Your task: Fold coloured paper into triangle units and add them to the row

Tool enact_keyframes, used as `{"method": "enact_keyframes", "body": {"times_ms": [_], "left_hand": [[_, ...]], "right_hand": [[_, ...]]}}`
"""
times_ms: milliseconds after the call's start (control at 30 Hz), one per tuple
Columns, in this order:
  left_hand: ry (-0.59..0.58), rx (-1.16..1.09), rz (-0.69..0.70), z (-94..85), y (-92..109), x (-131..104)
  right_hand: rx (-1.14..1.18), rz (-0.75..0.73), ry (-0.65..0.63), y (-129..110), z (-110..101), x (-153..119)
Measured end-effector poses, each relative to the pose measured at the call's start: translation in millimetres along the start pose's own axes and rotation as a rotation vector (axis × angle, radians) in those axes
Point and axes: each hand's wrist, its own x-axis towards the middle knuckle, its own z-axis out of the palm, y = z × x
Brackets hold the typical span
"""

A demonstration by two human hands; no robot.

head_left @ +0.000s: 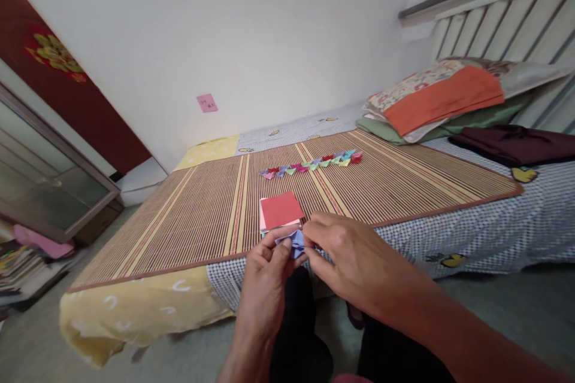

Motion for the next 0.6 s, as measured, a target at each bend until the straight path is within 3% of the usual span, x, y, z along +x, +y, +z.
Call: {"method": "enact_keyframes", "body": {"times_ms": [267,600], "left_hand": [[-0.02,0.103,0.058,-0.1,-5,-3],[-0.064,0.15,0.029,0.7,-7,-1]], "right_hand": [[0.025,-0.007,-0.001,1,2,3],[-0.063,0.029,-0.048,9,2,6]]}}
